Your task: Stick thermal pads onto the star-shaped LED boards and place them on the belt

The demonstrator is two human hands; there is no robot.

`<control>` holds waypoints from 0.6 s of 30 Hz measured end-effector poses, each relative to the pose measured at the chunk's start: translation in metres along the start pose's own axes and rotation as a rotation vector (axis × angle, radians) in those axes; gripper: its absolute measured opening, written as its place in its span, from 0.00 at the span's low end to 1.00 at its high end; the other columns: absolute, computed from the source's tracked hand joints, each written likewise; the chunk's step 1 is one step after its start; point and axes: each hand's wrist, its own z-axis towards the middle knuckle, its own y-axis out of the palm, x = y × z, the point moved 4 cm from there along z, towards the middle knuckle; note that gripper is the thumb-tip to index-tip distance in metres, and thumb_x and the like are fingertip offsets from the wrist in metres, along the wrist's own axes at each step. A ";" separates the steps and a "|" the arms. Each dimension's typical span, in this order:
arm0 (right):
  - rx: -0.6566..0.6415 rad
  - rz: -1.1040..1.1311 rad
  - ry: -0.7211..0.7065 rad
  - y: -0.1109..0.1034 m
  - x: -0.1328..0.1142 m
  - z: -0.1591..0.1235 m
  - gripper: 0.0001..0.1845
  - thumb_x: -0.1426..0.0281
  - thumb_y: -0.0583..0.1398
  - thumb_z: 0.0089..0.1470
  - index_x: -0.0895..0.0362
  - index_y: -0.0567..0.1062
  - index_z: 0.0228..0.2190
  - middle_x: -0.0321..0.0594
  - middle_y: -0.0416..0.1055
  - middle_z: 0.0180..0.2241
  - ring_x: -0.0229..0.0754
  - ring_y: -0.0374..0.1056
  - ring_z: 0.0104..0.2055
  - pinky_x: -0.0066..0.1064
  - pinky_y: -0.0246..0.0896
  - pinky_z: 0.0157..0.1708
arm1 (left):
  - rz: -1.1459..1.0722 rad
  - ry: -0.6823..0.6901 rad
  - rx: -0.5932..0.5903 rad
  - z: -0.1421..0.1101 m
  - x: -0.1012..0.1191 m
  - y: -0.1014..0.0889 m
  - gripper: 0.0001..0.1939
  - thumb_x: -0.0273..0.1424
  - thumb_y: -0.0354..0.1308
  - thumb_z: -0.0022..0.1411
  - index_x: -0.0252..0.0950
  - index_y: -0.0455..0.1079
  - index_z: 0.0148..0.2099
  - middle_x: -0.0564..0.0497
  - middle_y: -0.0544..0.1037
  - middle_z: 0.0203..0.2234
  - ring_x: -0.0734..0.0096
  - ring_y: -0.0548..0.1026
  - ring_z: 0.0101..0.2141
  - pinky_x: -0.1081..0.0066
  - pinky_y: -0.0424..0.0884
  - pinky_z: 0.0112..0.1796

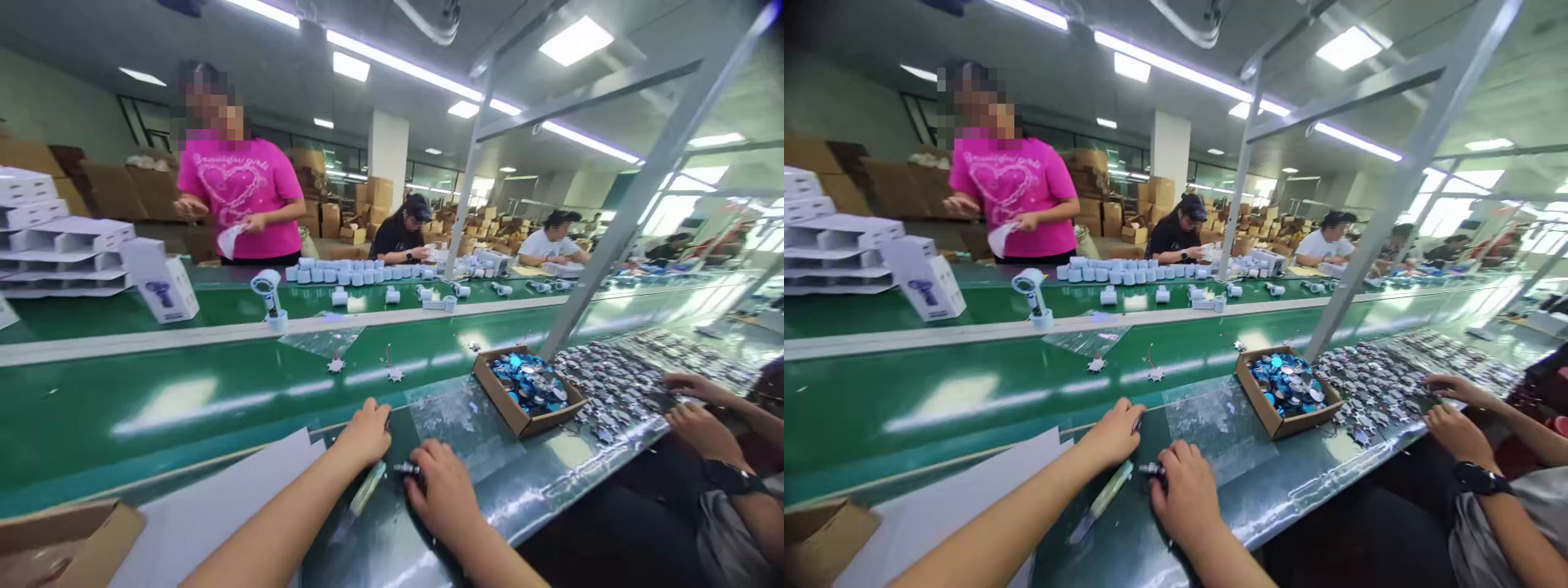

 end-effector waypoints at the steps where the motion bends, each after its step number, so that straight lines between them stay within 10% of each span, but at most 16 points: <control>1: 0.009 -0.003 0.003 0.001 0.002 -0.001 0.16 0.69 0.59 0.52 0.53 0.74 0.44 0.39 0.67 0.47 0.47 0.60 0.50 0.38 0.52 0.50 | 0.051 0.014 -0.011 0.004 0.000 0.004 0.27 0.19 0.48 0.58 0.29 0.67 0.60 0.35 0.63 0.51 0.45 0.67 0.51 0.48 0.62 0.56; 11: -0.125 0.059 -0.002 0.003 0.020 0.004 0.35 0.57 0.65 0.43 0.51 0.73 0.54 0.44 0.63 0.59 0.57 0.56 0.62 0.52 0.40 0.65 | 0.209 0.051 -0.035 -0.030 -0.023 -0.004 0.32 0.14 0.38 0.58 0.33 0.66 0.61 0.40 0.68 0.52 0.55 0.69 0.52 0.55 0.64 0.55; 18: 0.019 0.068 -0.168 0.008 0.007 0.004 0.27 0.55 0.65 0.45 0.45 0.75 0.49 0.40 0.65 0.59 0.61 0.56 0.63 0.65 0.34 0.63 | 0.031 -0.001 0.042 -0.035 -0.038 -0.021 0.13 0.20 0.46 0.58 0.34 0.66 0.43 0.45 0.72 0.41 0.59 0.71 0.43 0.61 0.63 0.44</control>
